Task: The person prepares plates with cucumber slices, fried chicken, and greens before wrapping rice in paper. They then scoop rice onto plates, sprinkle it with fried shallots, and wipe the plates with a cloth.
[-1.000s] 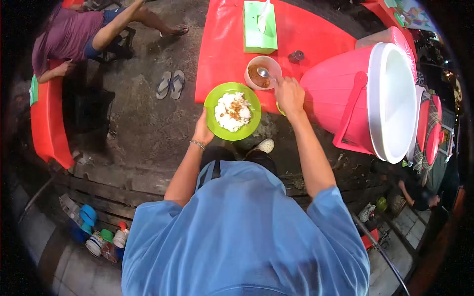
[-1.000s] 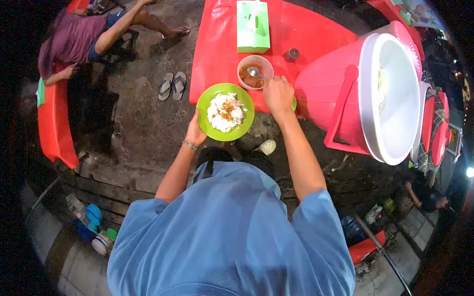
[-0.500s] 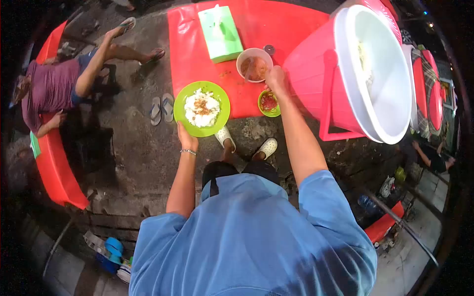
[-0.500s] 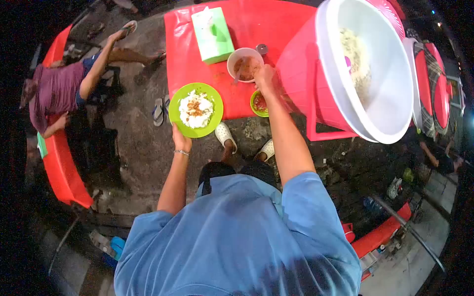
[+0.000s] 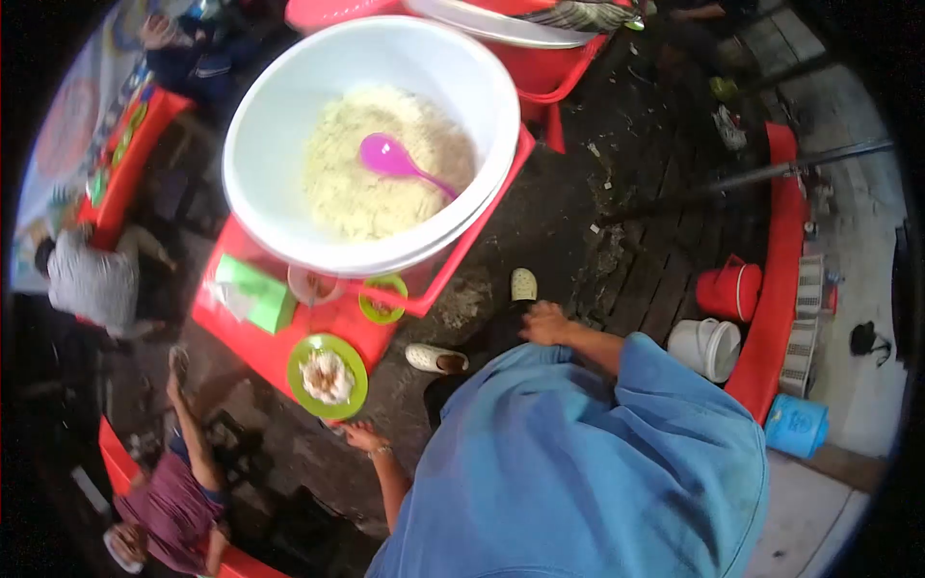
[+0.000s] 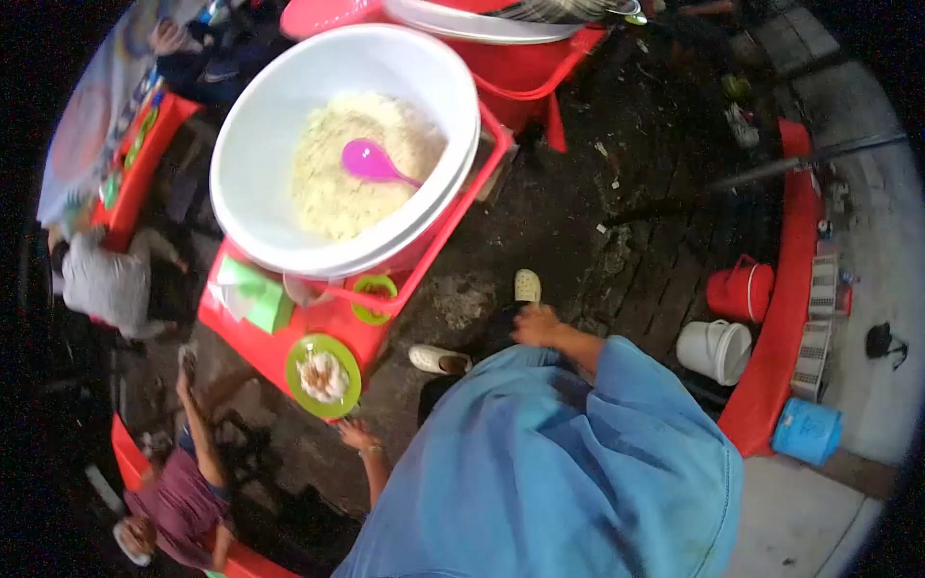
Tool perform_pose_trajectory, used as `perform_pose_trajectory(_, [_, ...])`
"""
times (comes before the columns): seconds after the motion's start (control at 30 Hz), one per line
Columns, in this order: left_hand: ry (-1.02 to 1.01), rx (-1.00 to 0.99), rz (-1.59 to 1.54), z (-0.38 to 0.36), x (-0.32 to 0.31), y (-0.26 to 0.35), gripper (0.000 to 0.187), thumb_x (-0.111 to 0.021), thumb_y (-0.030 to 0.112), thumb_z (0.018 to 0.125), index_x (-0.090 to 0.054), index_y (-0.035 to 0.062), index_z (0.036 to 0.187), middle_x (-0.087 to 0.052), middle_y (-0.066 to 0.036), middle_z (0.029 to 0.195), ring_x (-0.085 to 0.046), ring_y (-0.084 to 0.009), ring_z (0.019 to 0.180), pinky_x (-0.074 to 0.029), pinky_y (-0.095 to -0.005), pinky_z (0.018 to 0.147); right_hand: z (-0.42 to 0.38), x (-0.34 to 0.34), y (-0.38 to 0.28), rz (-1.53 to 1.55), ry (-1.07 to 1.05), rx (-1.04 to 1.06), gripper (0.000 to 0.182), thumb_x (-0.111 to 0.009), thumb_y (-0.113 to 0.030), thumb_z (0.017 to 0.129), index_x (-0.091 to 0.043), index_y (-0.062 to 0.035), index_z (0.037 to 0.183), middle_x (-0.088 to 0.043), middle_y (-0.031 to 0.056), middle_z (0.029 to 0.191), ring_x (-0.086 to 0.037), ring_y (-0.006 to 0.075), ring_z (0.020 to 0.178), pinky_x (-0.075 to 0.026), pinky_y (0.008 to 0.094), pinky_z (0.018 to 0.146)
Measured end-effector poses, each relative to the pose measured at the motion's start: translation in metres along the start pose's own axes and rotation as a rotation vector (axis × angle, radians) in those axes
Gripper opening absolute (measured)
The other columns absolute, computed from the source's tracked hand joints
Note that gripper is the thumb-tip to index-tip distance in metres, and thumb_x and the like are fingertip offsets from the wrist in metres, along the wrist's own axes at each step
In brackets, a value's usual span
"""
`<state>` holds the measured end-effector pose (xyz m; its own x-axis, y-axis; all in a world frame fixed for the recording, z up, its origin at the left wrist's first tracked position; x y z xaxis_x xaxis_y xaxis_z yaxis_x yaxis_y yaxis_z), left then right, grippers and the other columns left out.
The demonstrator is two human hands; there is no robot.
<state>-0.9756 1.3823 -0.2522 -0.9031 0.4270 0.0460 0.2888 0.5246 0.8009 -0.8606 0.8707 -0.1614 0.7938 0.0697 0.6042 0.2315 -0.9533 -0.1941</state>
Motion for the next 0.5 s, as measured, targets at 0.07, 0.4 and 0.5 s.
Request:
perform_pose_trajectory(0.07, [-0.028,-0.022,0.166,-0.005,-0.002,-0.009,0.026,-0.058,0.033,0.093,-0.051,0.0076,0.091,-0.044,0.0,0.07,-0.047,-0.0139,0.061,-0.043,-0.0276,0.054,-0.024,0.0,0.077,0.143,0.237,-0.319,0.048,-0.061,-0.031,0.082,-0.056,-0.0045,0.122,-0.055,0.0221,0.121,-0.047,0.0405,0.12,-0.043,0.0562,0.091])
perform_pose_trajectory(0.4, [-1.164,-0.616,1.19,-0.188,-0.275,-0.084,0.019,-0.061,0.015,0.088,-0.062,0.002,0.102,-0.061,-0.005,0.07,-0.058,-0.0145,0.056,-0.048,-0.0297,0.053,0.063,0.003,0.29,0.342,0.461,-0.287,0.041,-0.061,-0.04,0.085,-0.066,-0.0051,0.107,-0.066,0.0228,0.1,-0.064,0.04,0.094,-0.05,0.0501,0.083])
perform_pose_trajectory(0.5, [-1.153,-0.332,0.991,-0.234,-0.376,-0.15,0.031,-0.066,0.015,0.085,-0.058,0.0039,0.113,-0.063,-0.005,0.08,-0.061,-0.0148,0.073,-0.049,-0.0277,0.067,0.105,0.052,0.409,0.525,0.766,-0.33,0.035,-0.059,-0.037,0.087,-0.067,-0.0088,0.108,-0.068,0.0191,0.095,-0.066,0.0366,0.093,-0.052,0.0462,0.082])
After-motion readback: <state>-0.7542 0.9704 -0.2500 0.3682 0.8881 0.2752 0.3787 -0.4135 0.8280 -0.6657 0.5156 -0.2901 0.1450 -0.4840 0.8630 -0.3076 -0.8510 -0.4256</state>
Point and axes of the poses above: each hand's wrist, its own z-axis towards the middle knuckle, its own x-axis out of the back of the hand, y = z × x, the point moved 4 cm from there along z, towards the middle knuckle
